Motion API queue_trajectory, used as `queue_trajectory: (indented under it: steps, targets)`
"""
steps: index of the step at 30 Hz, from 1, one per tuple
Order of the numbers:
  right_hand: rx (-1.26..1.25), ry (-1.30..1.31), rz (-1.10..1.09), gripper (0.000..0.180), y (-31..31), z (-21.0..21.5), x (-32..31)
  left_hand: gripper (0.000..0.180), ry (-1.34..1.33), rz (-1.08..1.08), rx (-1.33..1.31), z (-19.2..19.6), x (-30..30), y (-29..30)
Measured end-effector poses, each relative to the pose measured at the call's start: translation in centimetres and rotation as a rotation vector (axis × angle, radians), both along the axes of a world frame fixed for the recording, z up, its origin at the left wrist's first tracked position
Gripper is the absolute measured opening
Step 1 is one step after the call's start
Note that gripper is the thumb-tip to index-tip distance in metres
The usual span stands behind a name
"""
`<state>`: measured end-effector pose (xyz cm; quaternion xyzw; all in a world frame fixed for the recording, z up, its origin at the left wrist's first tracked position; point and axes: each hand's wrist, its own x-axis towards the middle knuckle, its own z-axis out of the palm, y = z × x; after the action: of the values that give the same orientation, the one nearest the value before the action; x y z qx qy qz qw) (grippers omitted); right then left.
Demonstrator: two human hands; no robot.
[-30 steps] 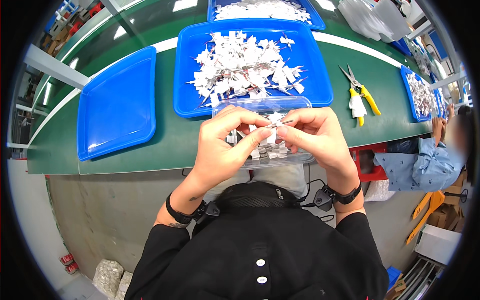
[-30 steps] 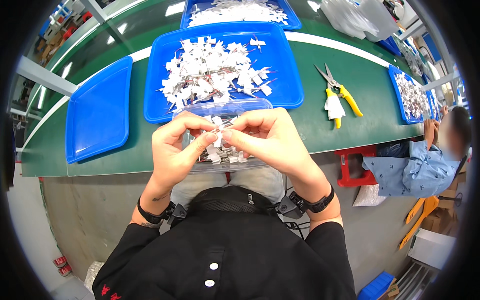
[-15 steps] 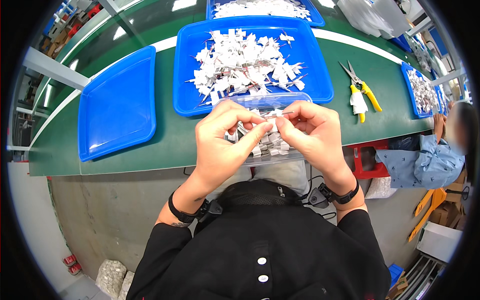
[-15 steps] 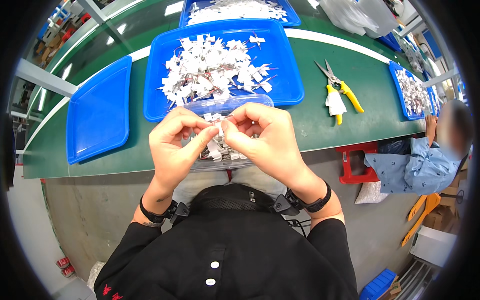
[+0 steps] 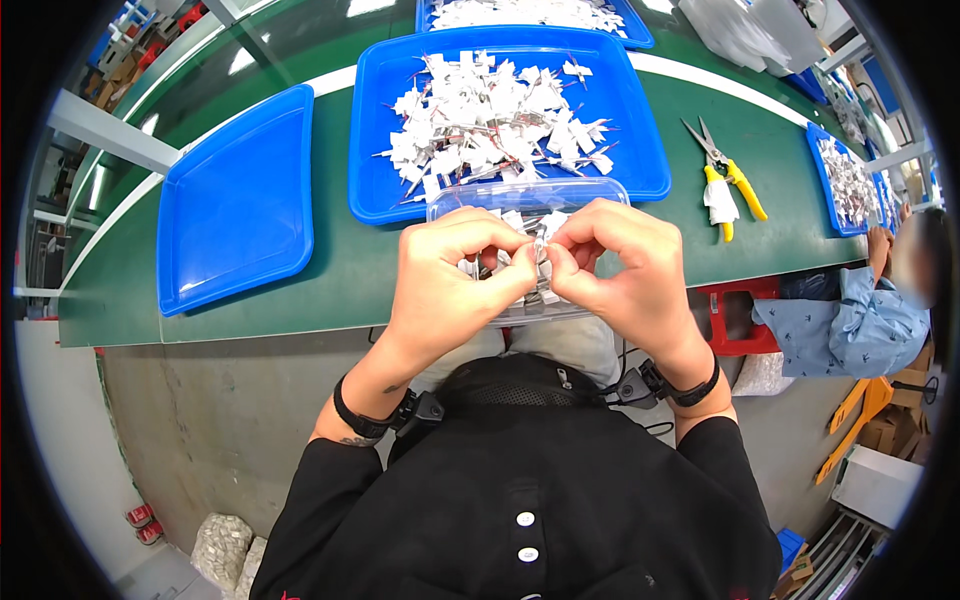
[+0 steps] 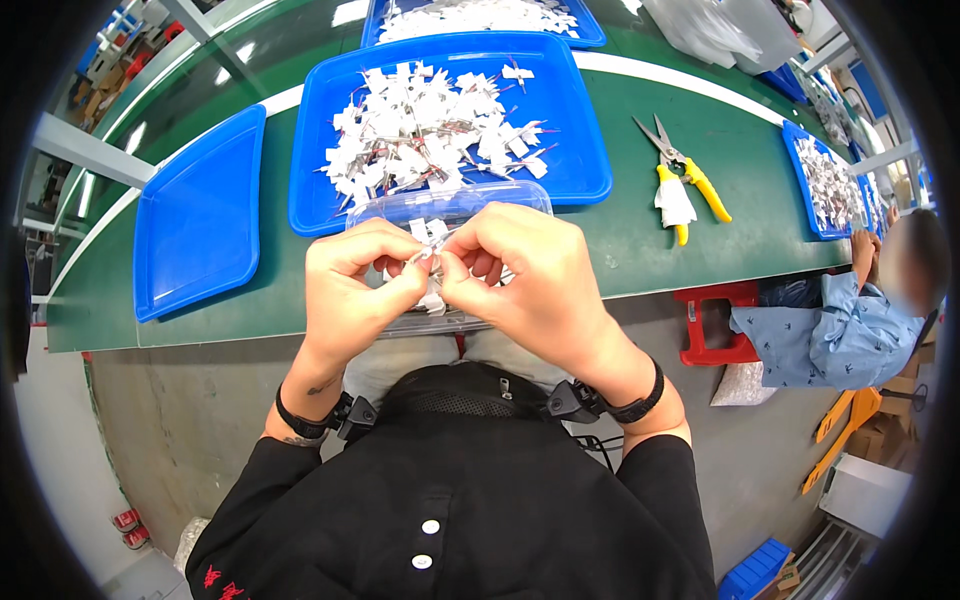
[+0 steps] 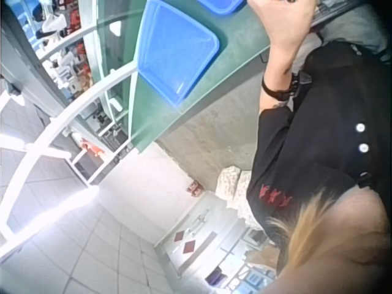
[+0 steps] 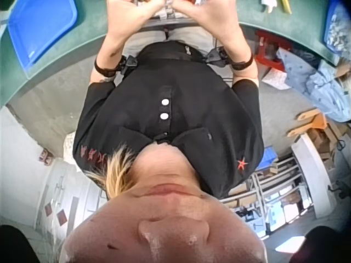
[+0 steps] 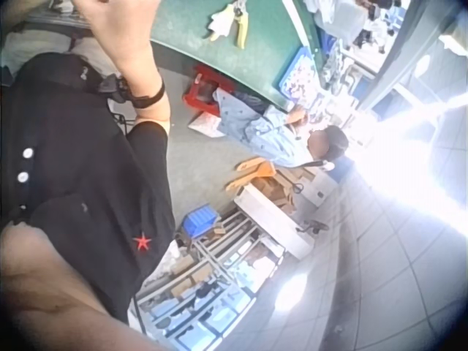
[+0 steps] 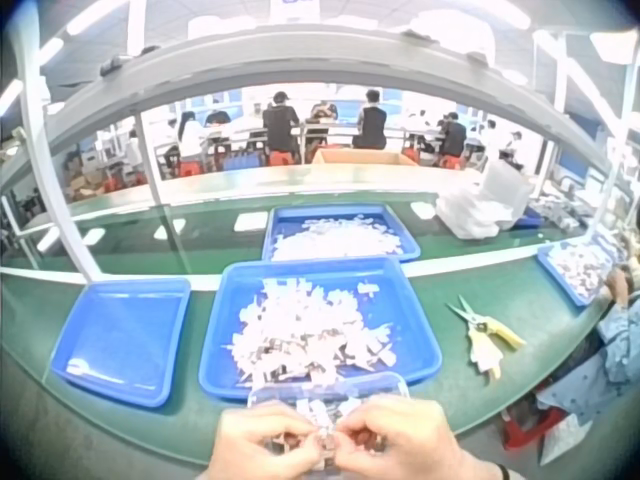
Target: The person is manually assembling small white electronic or mechanical components onto wires.
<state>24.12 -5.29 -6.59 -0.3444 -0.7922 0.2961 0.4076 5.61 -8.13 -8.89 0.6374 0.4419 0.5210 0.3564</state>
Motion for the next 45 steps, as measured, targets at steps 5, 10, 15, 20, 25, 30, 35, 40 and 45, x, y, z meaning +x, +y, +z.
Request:
queue_trajectory:
  steps: [5, 10, 15, 20, 25, 30, 35, 40, 45]
  targets:
    - [-0.279, 0.047, 0.043, 0.018, 0.7, 0.3, 0.8, 0.005, 0.131, -0.029, 0.016, 0.3, 0.2, 0.1]
    - [-0.153, 0.002, 0.057, 0.021, 0.4, 0.1, 0.3, 0.005, 0.167, -0.039, 0.027, 0.5, 0.4, 0.2]
    - [-0.098, -0.129, 0.093, 0.006, 0.9, 0.5, 1.4, 0.002, 0.286, -0.140, 0.120, 0.1, 0.1, 0.5]
    - [0.113, -0.201, 0.016, 0.006, 2.1, 0.9, 1.4, 0.006, 0.121, -0.105, -0.025, 0.5, 0.4, 0.2]
    - [0.215, -0.161, -0.210, 0.014, 5.0, 1.3, 1.3, 0.013, -0.020, -0.068, -0.070, 0.2, 0.4, 0.2]
    - [0.374, -0.380, -0.368, 0.014, 4.7, 1.3, 1.1, 0.014, -0.074, -0.037, -0.091, 0.5, 0.5, 0.0]
    - [0.289, -0.604, 0.010, 0.009, 2.9, 0.2, 0.7, 0.014, -0.053, -0.051, -0.096, 0.6, 0.5, -0.1]
    - [0.416, -0.722, -0.036, 0.009, 3.0, -1.3, 0.7, 0.013, -0.074, -0.036, -0.100, 0.3, 0.4, 0.1]
    - [0.324, -0.169, -0.025, 0.012, 2.2, -0.2, 1.1, 0.010, -0.133, 0.144, 0.091, -0.8, 0.6, 0.6]
